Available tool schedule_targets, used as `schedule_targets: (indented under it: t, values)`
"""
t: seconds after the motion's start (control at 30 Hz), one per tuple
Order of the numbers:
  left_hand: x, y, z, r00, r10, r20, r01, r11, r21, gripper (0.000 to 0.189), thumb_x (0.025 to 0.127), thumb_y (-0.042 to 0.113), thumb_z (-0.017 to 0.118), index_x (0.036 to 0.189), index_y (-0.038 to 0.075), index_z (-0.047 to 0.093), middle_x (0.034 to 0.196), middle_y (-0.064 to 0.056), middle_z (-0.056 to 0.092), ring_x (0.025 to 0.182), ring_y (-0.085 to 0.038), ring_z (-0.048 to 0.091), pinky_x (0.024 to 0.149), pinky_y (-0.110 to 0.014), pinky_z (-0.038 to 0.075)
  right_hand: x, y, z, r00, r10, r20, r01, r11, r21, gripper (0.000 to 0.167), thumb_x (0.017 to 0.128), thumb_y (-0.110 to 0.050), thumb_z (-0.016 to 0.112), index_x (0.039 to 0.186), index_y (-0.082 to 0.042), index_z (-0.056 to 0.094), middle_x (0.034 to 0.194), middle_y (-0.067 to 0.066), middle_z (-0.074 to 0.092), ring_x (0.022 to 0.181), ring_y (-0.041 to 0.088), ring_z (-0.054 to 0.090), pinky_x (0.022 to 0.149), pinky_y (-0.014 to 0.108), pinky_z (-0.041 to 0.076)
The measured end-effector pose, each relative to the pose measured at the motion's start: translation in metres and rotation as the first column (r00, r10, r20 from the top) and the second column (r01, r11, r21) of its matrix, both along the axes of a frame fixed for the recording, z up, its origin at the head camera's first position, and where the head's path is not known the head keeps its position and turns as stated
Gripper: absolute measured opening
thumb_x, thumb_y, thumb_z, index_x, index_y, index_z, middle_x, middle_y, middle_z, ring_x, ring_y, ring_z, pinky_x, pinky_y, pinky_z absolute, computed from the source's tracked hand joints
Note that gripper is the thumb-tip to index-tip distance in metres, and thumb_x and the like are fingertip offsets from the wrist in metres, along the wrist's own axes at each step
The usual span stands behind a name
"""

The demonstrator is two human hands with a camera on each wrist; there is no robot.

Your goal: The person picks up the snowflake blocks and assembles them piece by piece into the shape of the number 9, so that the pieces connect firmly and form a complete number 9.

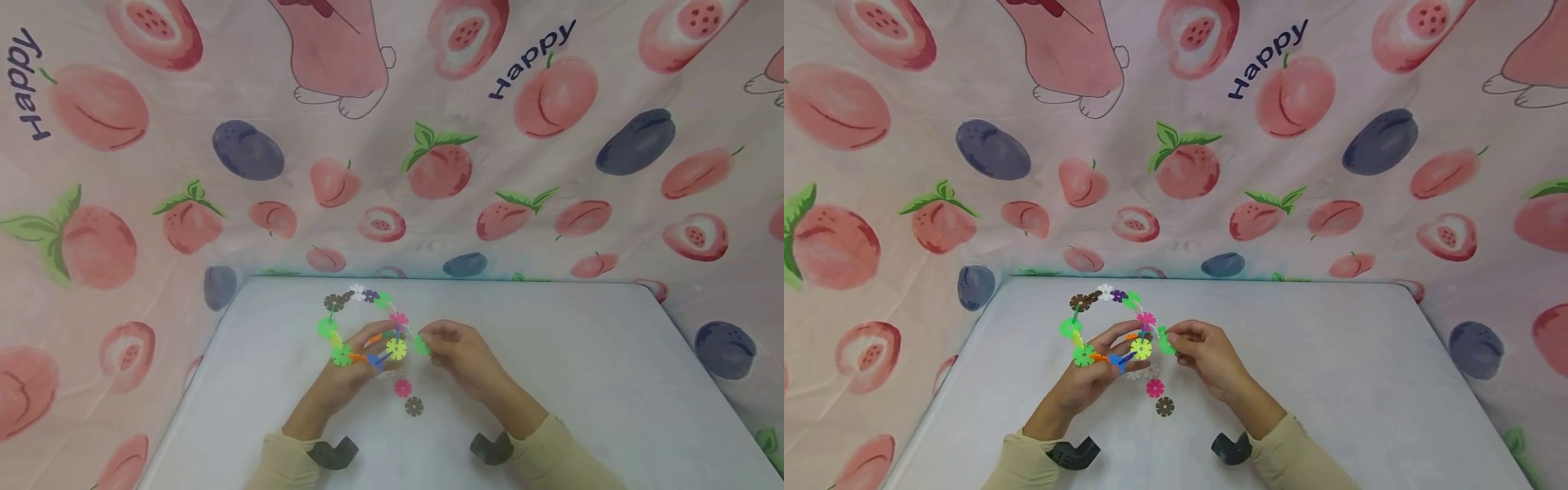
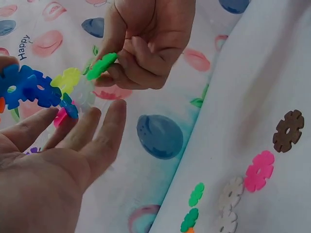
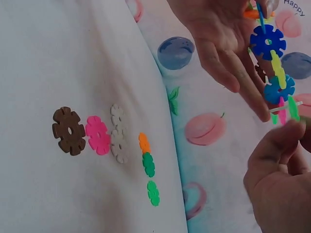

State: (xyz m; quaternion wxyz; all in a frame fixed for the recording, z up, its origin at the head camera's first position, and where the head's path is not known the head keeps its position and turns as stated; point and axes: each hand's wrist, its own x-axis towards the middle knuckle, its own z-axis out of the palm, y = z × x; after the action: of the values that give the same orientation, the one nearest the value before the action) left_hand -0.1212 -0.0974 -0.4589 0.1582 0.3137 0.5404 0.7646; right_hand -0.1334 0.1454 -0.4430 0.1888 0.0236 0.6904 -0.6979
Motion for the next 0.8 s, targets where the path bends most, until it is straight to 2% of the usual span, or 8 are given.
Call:
schedule_targets:
  t: [0.2, 0.37, 0.47, 0.63, 0.7, 0.8]
  values:
    - [-0.0004, 0.0006, 0.0005, 1.0, -0.006, -0.027, 0.006, 1.0, -0.002, 0.071, 0.084, -0.014, 0.041, 0.154, -0.008, 0.028, 0.161, -0.017, 0.03, 0.146, -0.024, 0.039, 0.112, -0.041, 0.048, 0.0018, -0.0006, 0.001, 0.999, 0.04, 0.003, -0.04, 0.997, -0.065, 0.037, 0.097, -0.021, 0.07, 0.123, 0.005, 0.062, 0.105, 0.01, 0.063, 0.092, 0.019, 0.064, 0.085, 0.026, 0.06]
    - [0.0011, 0.0002, 0.0025, 0.999, 0.001, -0.036, -0.003, 0.998, -0.059, 0.074, 0.084, -0.01, 0.044, 0.155, -0.008, 0.026, 0.164, -0.022, 0.026, 0.148, -0.016, 0.038, 0.113, -0.036, 0.047, 0.0036, -0.0032, 0.0023, 0.998, 0.055, -0.012, -0.056, 0.994, -0.089, 0.026, 0.099, -0.018, 0.067, 0.113, 0.003, 0.061, 0.095, 0.004, 0.063, 0.089, 0.019, 0.065, 0.082, 0.026, 0.06]
    - [0.0007, 0.0004, 0.0037, 0.999, -0.013, -0.048, 0.009, 0.997, -0.078, 0.074, 0.084, -0.009, 0.045, 0.155, -0.007, 0.025, 0.165, -0.024, 0.022, 0.15, -0.018, 0.035, 0.114, -0.037, 0.046, 0.0049, -0.0049, 0.0049, 0.999, 0.05, -0.009, -0.05, 0.996, -0.071, 0.02, 0.099, -0.016, 0.066, 0.108, 0.001, 0.061, 0.087, 0.003, 0.062, 0.083, 0.019, 0.065, 0.076, 0.025, 0.058]
    - [-0.001, 0.0001, 0.0038, 0.999, -0.026, -0.04, 0.022, 0.996, -0.088, 0.074, 0.084, -0.011, 0.044, 0.155, -0.004, 0.026, 0.165, -0.024, 0.02, 0.154, -0.033, 0.029, 0.114, -0.04, 0.046, 0.0058, -0.0076, 0.0074, 0.999, 0.045, -0.002, -0.045, 0.998, -0.046, 0.019, 0.1, -0.015, 0.064, 0.105, 0.003, 0.06, 0.082, 0.002, 0.061, 0.079, 0.018, 0.065, 0.076, 0.024, 0.058]
    - [-0.0014, -0.0005, 0.0035, 0.999, -0.023, -0.026, 0.021, 0.995, -0.102, 0.075, 0.083, -0.011, 0.044, 0.156, -0.002, 0.027, 0.165, -0.023, 0.021, 0.153, -0.034, 0.03, 0.114, -0.039, 0.046, 0.006, -0.0085, 0.0071, 0.999, 0.045, -0.005, -0.045, 0.998, -0.033, 0.019, 0.1, -0.015, 0.063, 0.105, 0.003, 0.06, 0.082, 0.002, 0.06, 0.079, 0.018, 0.065, 0.078, 0.024, 0.058]
    - [-0.0018, -0.0011, 0.0034, 1.0, -0.017, 0.001, 0.017, 0.992, -0.124, 0.076, 0.082, -0.01, 0.044, 0.156, 0.0, 0.029, 0.166, -0.023, 0.022, 0.149, -0.029, 0.039, 0.112, -0.035, 0.047, 0.0064, -0.0093, 0.0058, 0.999, 0.052, -0.012, -0.053, 0.998, -0.018, 0.019, 0.1, -0.014, 0.062, 0.106, 0.004, 0.06, 0.081, 0.001, 0.058, 0.08, 0.018, 0.066, 0.079, 0.025, 0.058]
